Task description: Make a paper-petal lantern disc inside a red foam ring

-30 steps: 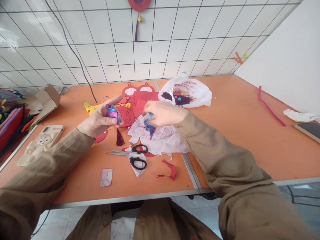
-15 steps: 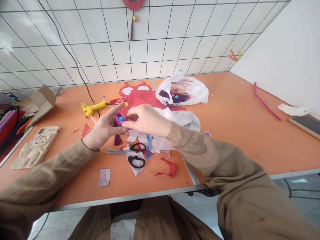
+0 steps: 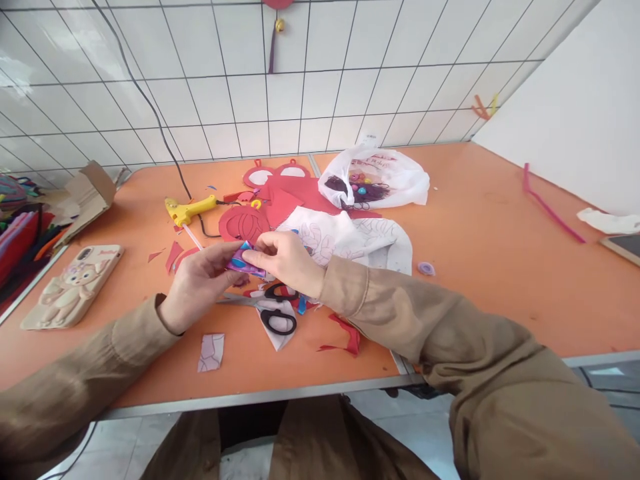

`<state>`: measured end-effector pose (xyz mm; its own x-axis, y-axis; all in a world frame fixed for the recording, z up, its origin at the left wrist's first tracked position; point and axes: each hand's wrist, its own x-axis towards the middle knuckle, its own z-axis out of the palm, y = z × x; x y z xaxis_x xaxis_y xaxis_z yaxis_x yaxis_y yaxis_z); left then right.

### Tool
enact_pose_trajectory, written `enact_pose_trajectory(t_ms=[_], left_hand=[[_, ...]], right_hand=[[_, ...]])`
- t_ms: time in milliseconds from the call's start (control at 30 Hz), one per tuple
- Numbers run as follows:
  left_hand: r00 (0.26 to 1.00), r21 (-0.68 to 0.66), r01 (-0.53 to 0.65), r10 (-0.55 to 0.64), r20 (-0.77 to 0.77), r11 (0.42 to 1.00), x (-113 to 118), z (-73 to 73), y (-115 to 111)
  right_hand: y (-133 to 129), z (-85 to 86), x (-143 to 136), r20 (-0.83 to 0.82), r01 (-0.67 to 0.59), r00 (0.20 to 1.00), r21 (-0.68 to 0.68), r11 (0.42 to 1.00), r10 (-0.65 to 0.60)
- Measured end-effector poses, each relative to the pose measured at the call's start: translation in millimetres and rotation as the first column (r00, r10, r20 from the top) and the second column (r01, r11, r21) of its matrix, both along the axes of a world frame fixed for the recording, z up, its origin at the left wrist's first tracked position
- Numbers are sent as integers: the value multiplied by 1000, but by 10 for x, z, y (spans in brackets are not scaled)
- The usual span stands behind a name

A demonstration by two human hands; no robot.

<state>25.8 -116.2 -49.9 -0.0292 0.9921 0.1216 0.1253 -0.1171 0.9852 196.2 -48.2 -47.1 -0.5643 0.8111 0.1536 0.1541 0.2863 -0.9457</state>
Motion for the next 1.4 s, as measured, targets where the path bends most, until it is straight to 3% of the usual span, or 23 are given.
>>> enact_pose_trajectory(t_ms=[133,333,533,733,967,1300,1400], left_hand=[[992,-52,41,-34,126,998,-34,42,-1],[967,-167,93,-49,250,981,-83,97,-13],[927,-246,36,59,369,969,-92,60,22],[895,-282,90,47,443,955,-77,66,15],[876,-290,187,-26,482,938,-33,32,-30],[804,-263,326,-120,583,908,-93,54,7],[825,-253,291,-108,555,923,-100,25,17]], right_hand=[[-42,-51,-15,-64,-70,996,-59,996,66],[-55,-109,-21,3,-117,993,-5,993,117],[-63,-110,28,-101,-241,967,-74,968,233],[-101,-70,36,-67,-110,991,61,992,114],[-127,-110,-39,22,29,999,104,994,-32],[-74,-202,-41,-76,-53,996,22,998,55],[-74,-209,-44,-80,-74,994,-10,997,73]])
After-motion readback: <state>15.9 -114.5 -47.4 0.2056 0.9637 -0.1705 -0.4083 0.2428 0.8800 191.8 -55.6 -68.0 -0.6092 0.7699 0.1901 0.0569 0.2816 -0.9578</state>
